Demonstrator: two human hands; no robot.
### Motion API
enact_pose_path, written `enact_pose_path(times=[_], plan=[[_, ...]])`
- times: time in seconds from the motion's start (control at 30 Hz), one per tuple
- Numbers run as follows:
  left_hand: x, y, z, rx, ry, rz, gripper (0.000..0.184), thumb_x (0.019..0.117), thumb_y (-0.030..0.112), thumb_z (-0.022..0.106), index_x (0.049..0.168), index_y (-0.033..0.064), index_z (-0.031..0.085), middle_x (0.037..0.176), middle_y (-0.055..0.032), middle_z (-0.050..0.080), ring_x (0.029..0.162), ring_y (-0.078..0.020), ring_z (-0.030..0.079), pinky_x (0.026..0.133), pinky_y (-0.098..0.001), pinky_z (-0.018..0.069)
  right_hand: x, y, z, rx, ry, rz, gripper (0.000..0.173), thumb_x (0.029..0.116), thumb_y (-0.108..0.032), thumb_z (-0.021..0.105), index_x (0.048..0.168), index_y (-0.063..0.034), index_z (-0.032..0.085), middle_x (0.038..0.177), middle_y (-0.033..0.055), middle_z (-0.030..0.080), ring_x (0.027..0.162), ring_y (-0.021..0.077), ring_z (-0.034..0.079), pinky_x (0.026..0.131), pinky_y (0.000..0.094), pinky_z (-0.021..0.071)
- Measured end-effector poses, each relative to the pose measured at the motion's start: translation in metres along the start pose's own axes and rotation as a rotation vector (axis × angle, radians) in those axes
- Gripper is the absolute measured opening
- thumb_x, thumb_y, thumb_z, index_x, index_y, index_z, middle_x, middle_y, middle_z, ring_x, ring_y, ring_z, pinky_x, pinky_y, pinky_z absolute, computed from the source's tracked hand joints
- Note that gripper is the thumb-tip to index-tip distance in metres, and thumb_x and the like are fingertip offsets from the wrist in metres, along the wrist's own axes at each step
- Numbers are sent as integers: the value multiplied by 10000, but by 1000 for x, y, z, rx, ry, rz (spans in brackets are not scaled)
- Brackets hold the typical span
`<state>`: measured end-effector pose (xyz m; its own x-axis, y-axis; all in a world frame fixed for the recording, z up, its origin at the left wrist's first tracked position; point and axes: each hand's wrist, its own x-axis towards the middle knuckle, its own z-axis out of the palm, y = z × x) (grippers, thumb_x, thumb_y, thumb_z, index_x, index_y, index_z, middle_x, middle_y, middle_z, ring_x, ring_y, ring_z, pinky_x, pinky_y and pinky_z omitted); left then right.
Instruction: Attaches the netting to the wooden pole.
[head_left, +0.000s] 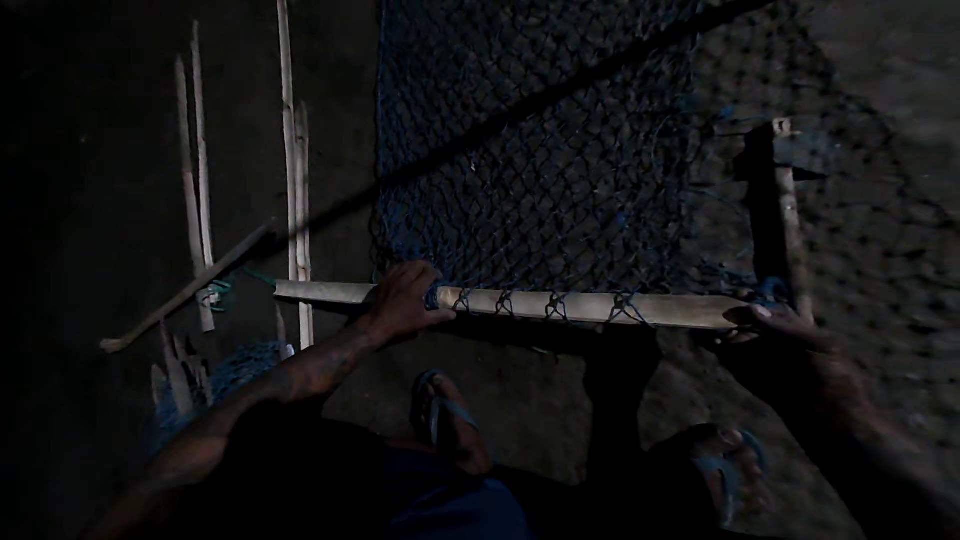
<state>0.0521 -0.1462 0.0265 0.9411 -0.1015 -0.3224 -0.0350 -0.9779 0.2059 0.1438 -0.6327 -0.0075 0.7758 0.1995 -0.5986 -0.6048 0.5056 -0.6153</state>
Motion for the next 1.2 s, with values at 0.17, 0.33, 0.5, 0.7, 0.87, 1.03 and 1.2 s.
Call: enact_pose_path(times=[0.17,0.33,0.5,0.7,0.87,1.03,1.2], plan=[[20,29,1,-48,-181,176,588,918,479,726,1346,83,649,1331,-138,643,1262,-309,594,1063,-498,481,-3,-2,5,10,-12,-17,178,839,-137,671,1017,-149,659,853,21,711,774,154,704,771,393,621],[37,36,6,-62,-205,211,543,897,476,748,1265,81,690,1244,-110,672,1190,-272,627,1046,-460,497,-9,0,6,20,-6,-31,186,866,-104,610,1048,-139,615,869,25,705,776,155,702,753,390,625],[44,58,2,-149,-191,208,530,866,491,777,1215,99,707,1206,-92,683,1161,-249,638,1012,-452,522,-10,-1,11,40,-34,-30,209,837,-92,625,1042,-130,605,877,39,700,797,170,704,756,403,623],[51,82,1,-172,-147,272,517,869,486,775,1178,74,729,1164,-125,691,1140,-274,645,982,-457,534,-10,-1,10,63,-100,-25,249,816,-115,706,1051,-116,625,845,54,705,763,174,704,767,405,622],[58,110,7,-183,-67,383,486,867,466,764,1114,49,735,1068,-129,696,1047,-275,665,917,-442,554,-20,12,22,23,5,58,164,945,-47,517,1093,-64,583,855,64,688,753,192,697,785,433,629],[59,118,-1,-152,-191,292,548,887,507,745,1186,49,716,1159,-141,682,1131,-295,639,981,-471,525,-22,9,24,21,15,82,185,947,-27,526,1121,-71,569,855,59,695,755,188,705,782,413,633],[70,135,-24,-110,-215,253,659,826,620,756,1144,45,708,1180,-153,667,1121,-320,640,953,-512,530,-20,8,22,15,-3,104,216,980,-3,514,1191,-34,546,873,83,690,767,204,705,802,425,625]])
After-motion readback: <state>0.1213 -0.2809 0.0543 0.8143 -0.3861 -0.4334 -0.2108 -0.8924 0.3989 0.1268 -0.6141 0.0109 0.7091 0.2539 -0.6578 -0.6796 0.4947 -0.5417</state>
